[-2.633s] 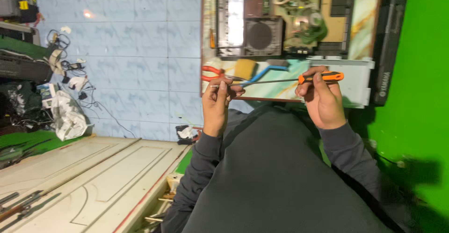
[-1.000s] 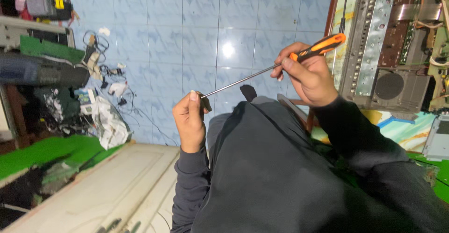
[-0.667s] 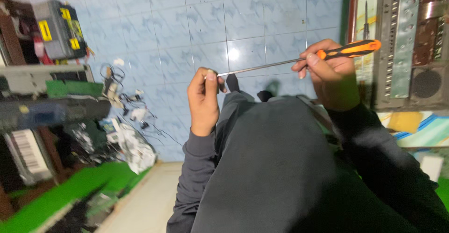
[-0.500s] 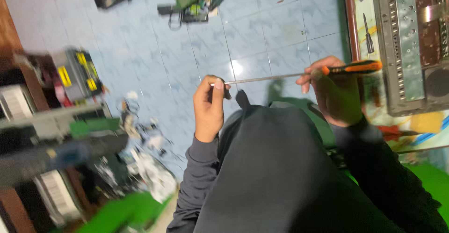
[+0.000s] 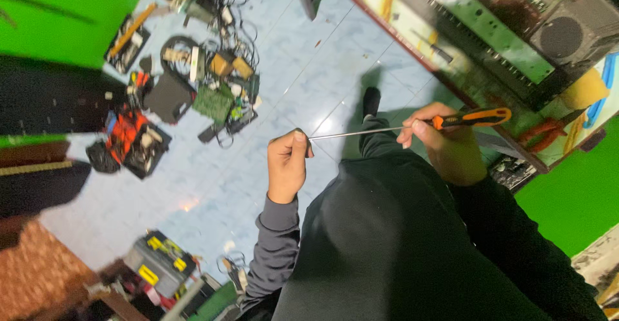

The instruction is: The person uses a screwdriver to remove screws from the back panel of a disassembled stereo receiver. They then use pliers to cut a wire and continue adjusting internal components with the screwdriver.

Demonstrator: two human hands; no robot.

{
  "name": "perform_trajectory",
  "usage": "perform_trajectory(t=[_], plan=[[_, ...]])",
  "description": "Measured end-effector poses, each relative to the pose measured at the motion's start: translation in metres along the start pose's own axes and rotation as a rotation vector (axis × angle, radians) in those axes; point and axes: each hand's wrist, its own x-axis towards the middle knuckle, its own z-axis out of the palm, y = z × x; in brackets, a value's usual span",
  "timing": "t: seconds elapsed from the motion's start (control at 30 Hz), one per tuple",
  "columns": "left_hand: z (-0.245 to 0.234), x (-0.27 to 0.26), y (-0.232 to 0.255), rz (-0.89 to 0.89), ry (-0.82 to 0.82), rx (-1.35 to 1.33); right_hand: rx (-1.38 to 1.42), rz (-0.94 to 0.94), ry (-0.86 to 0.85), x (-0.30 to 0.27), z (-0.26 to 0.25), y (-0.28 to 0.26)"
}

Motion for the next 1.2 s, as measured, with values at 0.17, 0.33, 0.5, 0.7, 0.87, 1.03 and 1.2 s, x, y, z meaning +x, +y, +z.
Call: perform_trajectory(t=[0.17, 0.33, 0.5, 0.7, 0.87, 1.03, 1.2], plan=[[0.021, 0.065, 0.000, -0.034, -0.018, -0.088, -0.010, -0.009, 0.108, 0.041, -0.015, -0.008], [0.039, 0.130, 0.018, -0.099, -0.038, -0.142, 0.003, 0.005, 0.033, 0.101, -0.031, -0.025], [0.030, 0.181, 0.015, -0.031, -0.154, -0.056, -0.021, 0.093, 0.030, 0.142, -0.033, -0.045], [0.011, 0.262, -0.016, -0.125, -0.389, 0.018, -0.004, 0.024, 0.134, 0.182, 0.009, -0.046], [0.005, 0.333, 0.002, -0.090, -0.670, 0.026, -0.054, -0.011, 0.365, 0.199, 0.038, -0.046], [0.023, 0.387, 0.029, -0.013, -0.957, -0.007, -0.081, -0.036, 0.637, 0.200, 0.061, -0.040], [0.054, 0.410, 0.025, -0.015, -1.253, 0.249, -0.033, -0.189, 0.835, 0.177, 0.067, -0.027]])
